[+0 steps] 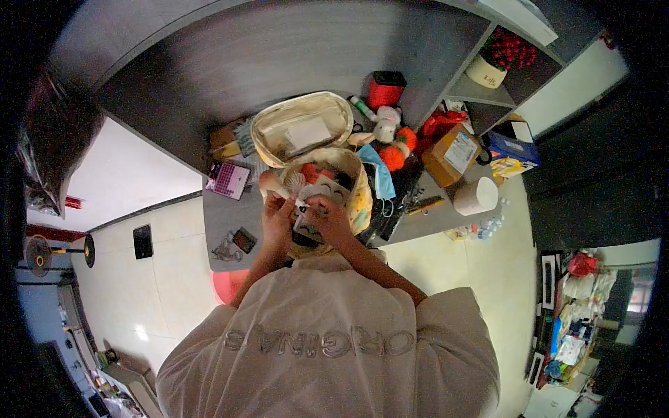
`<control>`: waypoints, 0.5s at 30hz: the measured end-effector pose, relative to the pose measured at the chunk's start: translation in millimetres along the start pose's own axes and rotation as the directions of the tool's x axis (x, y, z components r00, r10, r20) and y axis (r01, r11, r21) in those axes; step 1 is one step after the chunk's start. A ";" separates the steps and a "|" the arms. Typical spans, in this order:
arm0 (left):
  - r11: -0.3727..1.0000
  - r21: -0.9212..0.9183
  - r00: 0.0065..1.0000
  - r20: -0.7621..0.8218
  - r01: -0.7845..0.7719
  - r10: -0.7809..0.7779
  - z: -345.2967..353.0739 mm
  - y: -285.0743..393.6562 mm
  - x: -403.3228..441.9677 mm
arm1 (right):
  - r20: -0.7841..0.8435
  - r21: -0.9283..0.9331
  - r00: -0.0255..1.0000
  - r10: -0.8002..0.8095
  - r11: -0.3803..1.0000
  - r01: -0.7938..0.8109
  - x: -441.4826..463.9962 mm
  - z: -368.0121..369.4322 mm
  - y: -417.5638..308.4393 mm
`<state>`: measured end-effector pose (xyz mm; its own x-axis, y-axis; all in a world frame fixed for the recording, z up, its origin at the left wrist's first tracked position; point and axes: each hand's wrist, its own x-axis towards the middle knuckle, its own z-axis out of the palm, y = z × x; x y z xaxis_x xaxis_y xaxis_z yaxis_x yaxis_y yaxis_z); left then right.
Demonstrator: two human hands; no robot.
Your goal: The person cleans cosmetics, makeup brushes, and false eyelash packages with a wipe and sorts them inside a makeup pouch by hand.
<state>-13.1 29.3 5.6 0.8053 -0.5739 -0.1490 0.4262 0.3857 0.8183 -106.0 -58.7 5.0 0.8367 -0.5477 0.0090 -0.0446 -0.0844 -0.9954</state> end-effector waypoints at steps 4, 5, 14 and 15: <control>0.994 -0.018 0.994 -0.012 0.108 -0.108 -7.4 -11.8 3.6 | 0.010 -0.320 0.994 -0.109 0.942 0.106 0.1 0.9 -11.7; 0.990 -0.042 0.991 -0.002 0.133 -0.133 -15.3 -18.6 4.1 | 0.000 -0.270 0.985 -0.172 0.948 0.165 -0.5 3.1 1.9; 0.917 -0.342 0.978 0.024 0.204 -0.209 -4.1 -5.1 -1.8 | 0.101 -0.156 0.978 -0.183 0.968 0.197 -1.5 8.6 6.6; 0.912 -0.340 0.972 0.042 0.230 -0.230 1.5 2.3 -4.0 | 0.097 -0.146 0.978 -0.185 0.969 0.198 -1.4 8.5 7.3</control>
<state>-15.9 31.4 8.9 0.6677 -0.6769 -0.3099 0.7142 0.4649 0.5233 -102.9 -51.5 -3.0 0.8796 -0.4390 0.1835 0.0425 -0.3116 -0.9493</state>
